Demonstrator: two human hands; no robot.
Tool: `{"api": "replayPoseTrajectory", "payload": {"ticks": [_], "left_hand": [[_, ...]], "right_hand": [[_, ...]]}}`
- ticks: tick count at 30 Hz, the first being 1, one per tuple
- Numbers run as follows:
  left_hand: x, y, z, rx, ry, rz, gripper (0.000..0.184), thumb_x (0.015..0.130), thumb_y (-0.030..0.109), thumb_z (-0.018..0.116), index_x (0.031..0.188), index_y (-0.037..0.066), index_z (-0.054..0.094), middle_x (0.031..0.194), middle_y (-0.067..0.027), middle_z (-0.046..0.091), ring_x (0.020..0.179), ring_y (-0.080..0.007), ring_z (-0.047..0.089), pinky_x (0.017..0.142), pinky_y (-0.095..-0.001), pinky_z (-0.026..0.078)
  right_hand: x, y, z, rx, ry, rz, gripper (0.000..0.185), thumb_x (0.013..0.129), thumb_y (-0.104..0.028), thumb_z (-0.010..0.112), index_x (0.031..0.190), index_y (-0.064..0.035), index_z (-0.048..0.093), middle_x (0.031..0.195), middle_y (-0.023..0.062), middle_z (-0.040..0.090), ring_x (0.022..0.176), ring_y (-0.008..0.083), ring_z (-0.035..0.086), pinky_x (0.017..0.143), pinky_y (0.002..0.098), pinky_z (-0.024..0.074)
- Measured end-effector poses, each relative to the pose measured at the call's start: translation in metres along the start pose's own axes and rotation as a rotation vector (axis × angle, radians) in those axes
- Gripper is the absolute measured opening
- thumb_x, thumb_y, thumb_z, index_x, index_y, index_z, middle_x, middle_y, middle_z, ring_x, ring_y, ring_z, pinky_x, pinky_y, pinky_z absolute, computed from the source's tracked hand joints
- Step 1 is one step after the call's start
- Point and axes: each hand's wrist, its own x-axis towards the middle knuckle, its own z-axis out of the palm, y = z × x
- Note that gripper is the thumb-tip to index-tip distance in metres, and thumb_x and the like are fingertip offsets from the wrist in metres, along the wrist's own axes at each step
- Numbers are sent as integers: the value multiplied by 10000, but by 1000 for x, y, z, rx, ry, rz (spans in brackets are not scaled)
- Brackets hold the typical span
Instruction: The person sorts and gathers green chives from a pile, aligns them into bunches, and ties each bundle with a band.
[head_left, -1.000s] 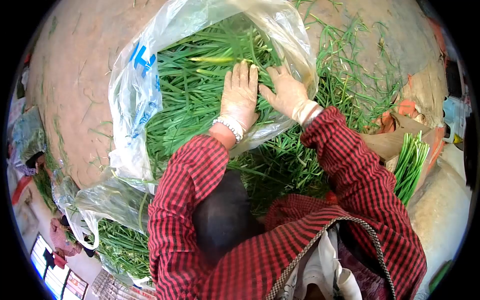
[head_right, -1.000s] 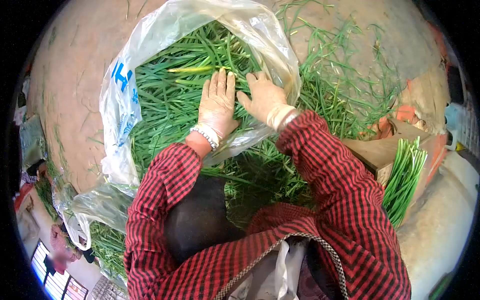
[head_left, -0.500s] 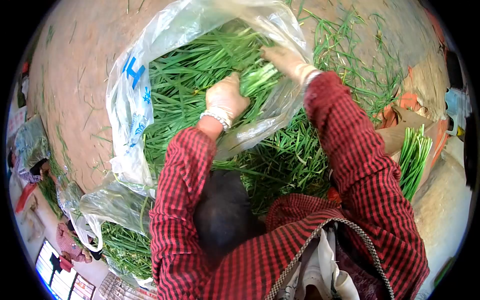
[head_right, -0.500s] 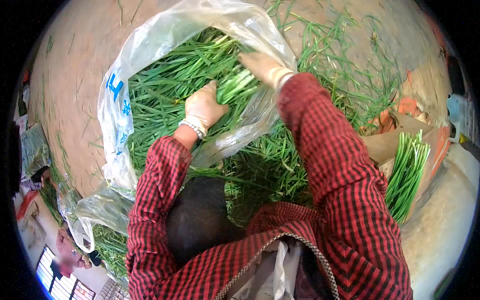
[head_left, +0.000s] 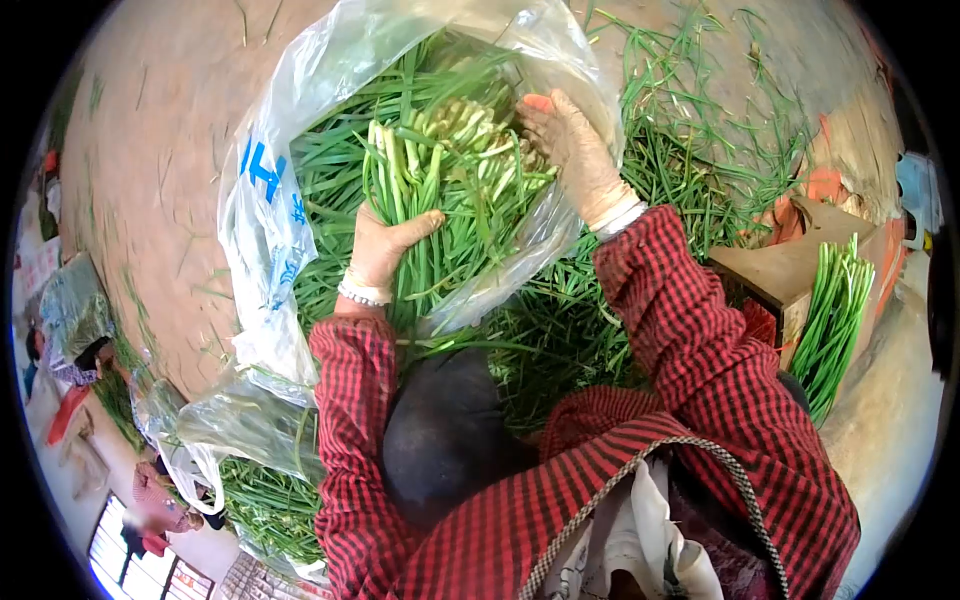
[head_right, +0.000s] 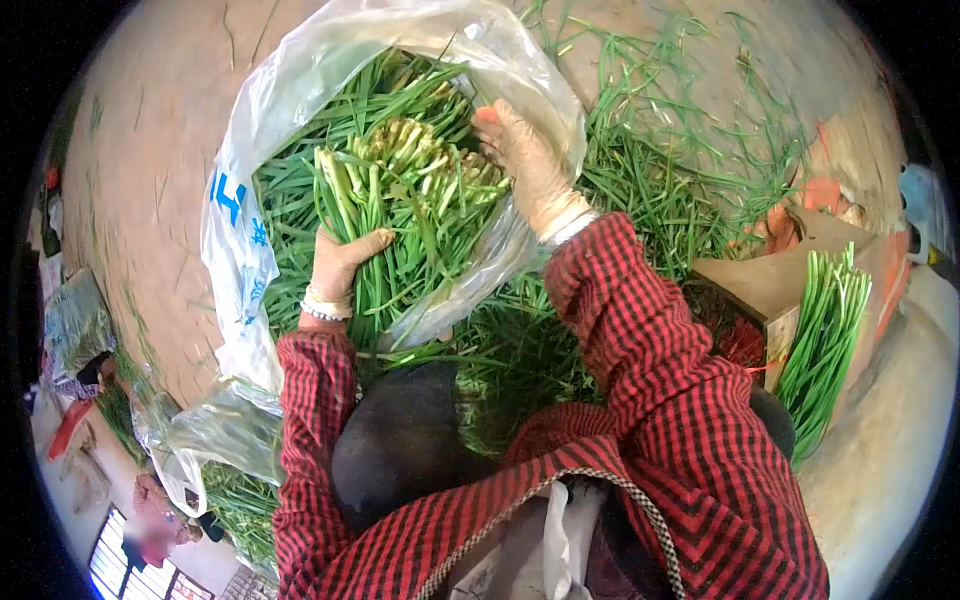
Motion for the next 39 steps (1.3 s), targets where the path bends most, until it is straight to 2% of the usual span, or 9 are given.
{"api": "replayPoseTrajectory", "payload": {"ticks": [4,10,11,13,18,24,30,36,39], "left_hand": [[0,-1,9,33,8,19,498,737,6,772,1183,-10,552,1036,-52,659,872,-138,622,811,-284,509],[-13,36,39,1036,152,539,1095,578,379,886,1414,-5,294,1378,-227,418,1245,-272,455,1023,-387,389],[-10,35,37,993,38,427,994,709,346,812,1433,-5,229,1412,-212,378,1264,-249,427,1064,-383,348],[-5,35,46,-249,-74,182,724,853,204,677,1410,-4,265,1416,-180,382,1255,-217,429,1063,-372,351],[4,3,13,-172,119,220,385,877,21,595,1248,-3,495,1190,-79,595,1005,-155,591,882,-316,495],[-8,37,7,-85,268,325,544,718,-26,681,1233,13,510,1071,-71,594,937,-160,587,839,-305,508],[-8,30,-3,-208,297,289,531,732,-31,694,1230,8,515,1068,-48,594,887,-129,594,786,-269,514],[-5,35,20,20,291,288,502,758,-38,701,1227,13,530,1109,-66,602,905,-136,593,777,-259,501],[-24,32,-3,-47,344,112,414,836,138,668,1205,-17,562,1097,-122,625,916,-212,630,784,-354,534]], "right_hand": [[-8,-21,20,-331,-190,-148,601,951,-501,451,1316,-26,498,1385,178,459,1313,273,389,1092,360,299],[-34,-26,85,-383,-183,-249,924,849,-663,503,1333,112,368,1272,274,451,1221,330,453,1030,381,385],[-43,-26,96,-416,-166,-355,913,837,-624,556,1323,123,357,1269,281,435,1177,342,475,1005,390,402],[-64,-37,108,-597,-228,-498,891,832,-566,606,1348,103,322,1320,288,381,1228,361,421,1035,403,366],[-66,-22,113,-663,-272,-711,859,853,-511,617,1408,52,281,1398,249,365,1287,363,376,1081,423,310],[12,15,0,-136,-15,197,633,946,-425,512,1391,3,371,1349,222,488,1251,290,476,1041,407,380],[-34,-23,18,-523,-2,-450,296,906,-46,528,1195,-33,587,1128,112,638,1042,210,609,937,314,472],[-76,12,69,-281,-451,-285,662,852,0,492,1463,-39,241,1464,175,343,1314,267,395,1091,372,340],[-46,52,35,-951,-378,-94,719,844,-37,494,1483,-39,164,1534,166,210,1385,300,288,1147,392,256]]}}
